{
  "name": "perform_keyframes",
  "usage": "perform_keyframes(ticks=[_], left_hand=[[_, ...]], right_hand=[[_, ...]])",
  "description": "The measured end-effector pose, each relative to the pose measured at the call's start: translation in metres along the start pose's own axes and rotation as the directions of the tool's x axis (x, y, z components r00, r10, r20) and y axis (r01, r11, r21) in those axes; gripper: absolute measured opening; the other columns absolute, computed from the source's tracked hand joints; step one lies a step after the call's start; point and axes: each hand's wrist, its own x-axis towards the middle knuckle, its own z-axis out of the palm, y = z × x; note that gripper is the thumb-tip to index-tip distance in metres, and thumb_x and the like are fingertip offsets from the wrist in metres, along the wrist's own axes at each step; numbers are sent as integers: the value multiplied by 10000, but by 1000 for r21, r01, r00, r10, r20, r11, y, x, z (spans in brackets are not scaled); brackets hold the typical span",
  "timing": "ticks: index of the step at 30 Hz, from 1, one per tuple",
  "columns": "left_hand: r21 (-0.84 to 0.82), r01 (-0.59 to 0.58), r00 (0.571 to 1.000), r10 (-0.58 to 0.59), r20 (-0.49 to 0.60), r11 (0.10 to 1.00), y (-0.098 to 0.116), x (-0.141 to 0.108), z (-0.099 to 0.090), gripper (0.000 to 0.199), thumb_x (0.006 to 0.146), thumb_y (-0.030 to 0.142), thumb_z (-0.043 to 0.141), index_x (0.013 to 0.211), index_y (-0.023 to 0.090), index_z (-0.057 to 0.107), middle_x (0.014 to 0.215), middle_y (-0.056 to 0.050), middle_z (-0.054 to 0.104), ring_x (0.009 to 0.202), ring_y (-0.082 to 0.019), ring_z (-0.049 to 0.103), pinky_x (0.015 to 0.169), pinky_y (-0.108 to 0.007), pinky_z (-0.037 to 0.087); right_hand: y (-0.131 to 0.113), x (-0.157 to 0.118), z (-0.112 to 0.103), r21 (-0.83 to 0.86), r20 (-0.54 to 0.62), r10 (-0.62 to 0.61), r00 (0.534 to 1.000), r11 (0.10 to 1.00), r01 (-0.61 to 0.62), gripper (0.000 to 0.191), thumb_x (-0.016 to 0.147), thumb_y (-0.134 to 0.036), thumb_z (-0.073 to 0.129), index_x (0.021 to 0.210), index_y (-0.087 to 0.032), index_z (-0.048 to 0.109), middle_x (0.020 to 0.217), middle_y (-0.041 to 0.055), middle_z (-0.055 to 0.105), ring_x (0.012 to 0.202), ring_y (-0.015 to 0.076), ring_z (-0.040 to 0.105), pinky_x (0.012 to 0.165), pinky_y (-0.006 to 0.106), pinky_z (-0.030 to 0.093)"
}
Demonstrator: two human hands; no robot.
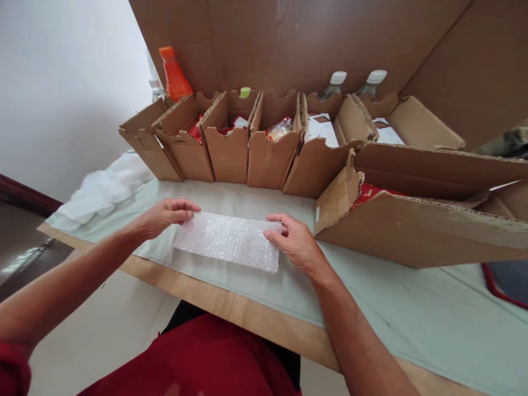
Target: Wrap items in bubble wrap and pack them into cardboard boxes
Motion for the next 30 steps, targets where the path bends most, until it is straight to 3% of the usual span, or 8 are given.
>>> perform_keyframes(ticks=[2, 4, 8, 11, 14, 18, 25, 30], left_hand=[[50, -21, 999, 23, -32, 999, -12, 7, 16, 268, 806, 250, 600, 1023, 180, 741, 815, -28, 675, 695, -161, 630, 721, -340, 559], [102, -46, 995, 55, -89, 994, -19, 7, 25, 335, 810, 229, 601, 1119, 182, 724, 1002, -63, 677, 821, -183, 651, 837, -387, 564], [301, -184, 963, 233, -135, 936, -20, -14, 36, 428, 866, 205, 587, 1290, 181, 635, 1343, -146, 584, 1160, -273, 626, 1006, -495, 535], [497, -399, 875, 482, -44, 771, -8, -29, 57, 423, 894, 145, 567, 1315, 179, 596, 1444, -197, 542, 1320, -340, 551, 1068, -570, 501], [547, -536, 804, 586, 100, 643, 3, -31, 80, 430, 895, 91, 541, 1320, 151, 577, 1475, -227, 533, 1375, -366, 513, 1094, -591, 477], [561, -516, 842, 504, 193, 647, -4, -25, 90, 358, 920, 163, 565, 1274, 135, 615, 1437, -241, 576, 1337, -400, 550, 1085, -638, 460], [516, -514, 855, 462, 238, 686, -32, -29, 84, 417, 982, 247, 539, 1388, 153, 566, 1551, -205, 495, 1468, -378, 436, 1205, -640, 356], [430, -538, 839, 510, 189, 725, -34, -27, 72, 385, 971, 258, 563, 1354, 220, 585, 1535, -163, 525, 1466, -340, 447, 1172, -592, 432]], right_hand=[[13, -1, 1, -173, -94, -38, 995, 985, 22, 503, 803, -459, 642, 1210, -164, 679, 713, 20, 646, 655, 211, 601, 642, 354, 481], [24, -5, 1, -335, -188, -129, 974, 940, 60, 496, 838, -445, 610, 1246, -168, 664, 979, 113, 734, 834, 272, 665, 781, 440, 529], [27, -15, 5, -530, -251, -332, 909, 833, 157, 420, 923, -431, 550, 1251, -197, 669, 1359, 160, 650, 1183, 355, 624, 1000, 565, 496], [8, -16, 26, -569, -127, -429, 894, 770, 289, 374, 959, -355, 531, 1282, -230, 669, 1435, 133, 611, 1277, 350, 582, 1065, 590, 463], [-13, -11, 58, -576, 110, -444, 889, 701, 421, 428, 941, -231, 522, 1353, -229, 637, 1509, 129, 557, 1373, 342, 518, 1099, 586, 445], [-12, -5, 80, -586, 276, -377, 884, 664, 466, 483, 934, -198, 526, 1413, -178, 588, 1543, 145, 525, 1433, 318, 473, 1118, 542, 450], [43, -38, 33, -657, 159, -343, 926, 664, 358, 486, 1034, -387, 468, 1460, -169, 549, 1555, 141, 518, 1463, 320, 443, 1141, 562, 398], [54, -55, 6, -677, 11, -351, 936, 686, 266, 419, 1047, -406, 423, 1339, -204, 645, 1444, 134, 626, 1373, 323, 544, 1072, 557, 451]])
